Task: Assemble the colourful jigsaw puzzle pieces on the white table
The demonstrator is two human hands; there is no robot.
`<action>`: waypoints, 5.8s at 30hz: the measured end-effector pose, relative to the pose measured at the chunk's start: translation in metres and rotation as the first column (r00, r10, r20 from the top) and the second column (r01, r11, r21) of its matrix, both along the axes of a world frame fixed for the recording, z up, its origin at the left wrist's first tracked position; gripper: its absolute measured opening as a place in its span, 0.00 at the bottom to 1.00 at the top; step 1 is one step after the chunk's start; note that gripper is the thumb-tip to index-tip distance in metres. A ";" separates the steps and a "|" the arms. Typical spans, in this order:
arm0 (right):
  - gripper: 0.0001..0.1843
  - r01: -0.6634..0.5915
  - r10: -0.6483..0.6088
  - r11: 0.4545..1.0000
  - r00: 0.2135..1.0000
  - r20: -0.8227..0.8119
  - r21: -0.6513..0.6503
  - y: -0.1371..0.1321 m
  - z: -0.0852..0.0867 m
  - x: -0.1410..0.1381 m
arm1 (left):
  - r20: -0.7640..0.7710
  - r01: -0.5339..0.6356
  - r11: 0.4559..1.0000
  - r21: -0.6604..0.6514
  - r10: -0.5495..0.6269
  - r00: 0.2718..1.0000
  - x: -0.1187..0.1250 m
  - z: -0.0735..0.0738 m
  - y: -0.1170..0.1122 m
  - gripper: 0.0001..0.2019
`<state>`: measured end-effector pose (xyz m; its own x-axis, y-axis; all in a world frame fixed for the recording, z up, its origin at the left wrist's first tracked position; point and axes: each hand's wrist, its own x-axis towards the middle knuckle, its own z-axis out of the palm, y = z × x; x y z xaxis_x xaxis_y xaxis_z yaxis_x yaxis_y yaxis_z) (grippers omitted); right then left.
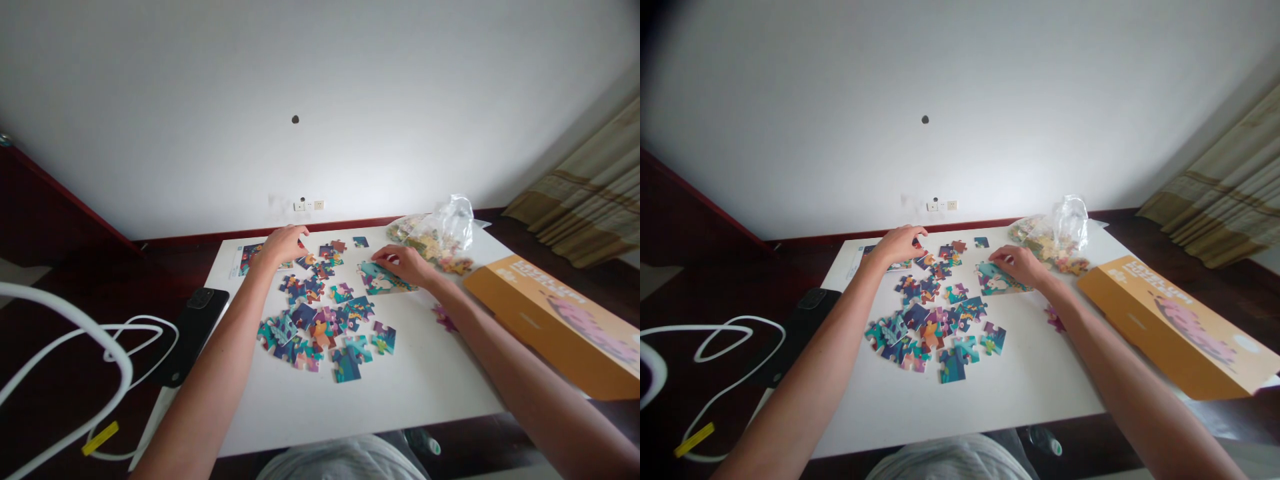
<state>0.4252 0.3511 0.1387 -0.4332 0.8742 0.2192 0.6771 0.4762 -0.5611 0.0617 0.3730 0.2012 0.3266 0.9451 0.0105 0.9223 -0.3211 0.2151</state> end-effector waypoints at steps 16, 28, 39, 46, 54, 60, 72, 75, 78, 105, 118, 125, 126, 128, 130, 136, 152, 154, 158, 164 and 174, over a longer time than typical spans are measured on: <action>0.14 0.009 -0.009 1.000 1.000 0.017 0.011 -0.002 0.007 0.000 | 0.087 0.052 0.997 -0.049 -0.048 0.995 0.012 -0.014 -0.001 0.23; 0.15 0.008 -0.012 0.997 0.999 0.050 0.070 -0.015 0.031 -0.009 | 0.061 0.018 0.998 -0.052 -0.015 0.998 0.001 -0.011 0.005 0.19; 0.28 -0.500 0.512 0.859 0.838 0.190 -0.108 -0.100 0.066 -0.117 | 0.083 0.047 0.999 -0.024 -0.045 0.996 0.002 -0.001 -0.001 0.18; 0.22 -0.460 0.478 0.878 0.842 0.252 -0.131 -0.108 0.050 -0.134 | 0.129 0.060 0.998 -0.011 -0.058 0.990 -0.004 0.004 -0.005 0.18; 0.16 -0.413 0.447 0.859 0.893 0.048 -0.303 -0.075 0.077 -0.139 | 0.148 0.024 0.999 -0.045 -0.017 0.989 -0.016 0.016 -0.005 0.17; 0.17 -0.364 0.390 0.900 0.919 0.067 -0.240 -0.037 0.075 -0.161 | 0.172 0.018 0.998 -0.052 -0.009 0.985 -0.015 0.019 -0.009 0.17; 0.24 -0.664 0.642 0.745 0.737 0.210 0.053 -0.102 0.043 -0.224 | 0.207 0.021 0.998 -0.060 -0.008 0.978 -0.015 0.019 -0.007 0.17; 0.22 -0.649 0.608 0.755 0.745 0.275 0.089 -0.113 0.026 -0.237 | 0.214 0.035 0.997 -0.068 -0.020 0.977 -0.013 0.019 -0.006 0.17; 0.21 -0.644 0.614 0.764 0.743 0.267 0.036 -0.115 0.021 -0.244 | 0.214 0.052 0.997 -0.050 -0.040 0.976 -0.012 0.020 -0.007 0.17; 0.14 -0.320 0.158 0.888 0.886 -0.436 -0.330 0.005 0.049 -0.166 | 0.402 0.086 0.980 0.180 -0.154 0.903 0.004 0.072 -0.036 0.13; 0.22 -0.015 0.174 0.881 0.939 0.296 -0.473 0.054 0.090 -0.055 | 0.060 0.404 0.857 -0.319 -0.407 0.911 0.062 0.039 -0.047 0.17; 0.17 0.029 0.217 0.775 0.926 0.310 -0.631 0.047 0.091 -0.060 | 0.016 0.579 0.761 -0.293 -0.602 0.798 0.087 0.008 -0.053 0.23; 0.18 0.032 0.225 0.760 0.924 0.308 -0.649 0.046 0.091 -0.062 | 0.023 0.576 0.752 -0.321 -0.602 0.799 0.086 0.009 -0.054 0.22; 0.18 0.016 0.258 0.729 0.920 0.296 -0.684 0.044 0.089 -0.067 | 0.038 0.571 0.736 -0.365 -0.601 0.798 0.084 0.012 -0.055 0.21; 0.19 -0.012 0.289 0.713 0.916 0.278 -0.701 0.041 0.088 -0.074 | 0.035 0.571 0.728 -0.380 -0.605 0.795 0.082 0.015 -0.055 0.19; 0.14 0.019 0.271 0.814 0.871 0.409 -0.580 0.036 0.088 -0.085 | -0.063 0.448 0.826 -0.342 -0.495 0.866 0.078 0.017 -0.048 0.17; 0.24 0.181 0.198 0.842 0.772 0.604 -0.508 0.071 0.056 -0.053 | 0.027 0.572 0.819 0.053 -0.574 0.819 0.086 -0.024 -0.036 0.17; 0.27 0.203 0.177 0.825 0.794 0.582 -0.527 0.073 0.051 -0.052 | -0.010 0.546 0.836 0.046 -0.547 0.837 0.086 -0.027 -0.036 0.17; 0.28 0.204 0.166 0.804 0.824 0.541 -0.558 0.075 0.049 -0.051 | -0.061 0.486 0.873 0.040 -0.484 0.873 0.086 -0.028 -0.036 0.16; 0.27 0.243 0.143 0.824 0.785 0.602 -0.512 0.072 0.053 -0.055 | -0.053 0.464 0.885 0.044 -0.462 0.885 0.087 -0.027 -0.038 0.16; 0.24 0.234 0.144 0.826 0.793 0.592 -0.514 0.070 0.054 -0.058 | -0.077 0.428 0.902 0.050 -0.424 0.902 0.090 -0.027 -0.041 0.16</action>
<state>0.3677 0.4208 0.1923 -0.2623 0.7792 -0.5693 0.9639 0.1840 -0.1922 0.1512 0.3320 0.1744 0.7000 0.7134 0.0329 0.7050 -0.6977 0.1271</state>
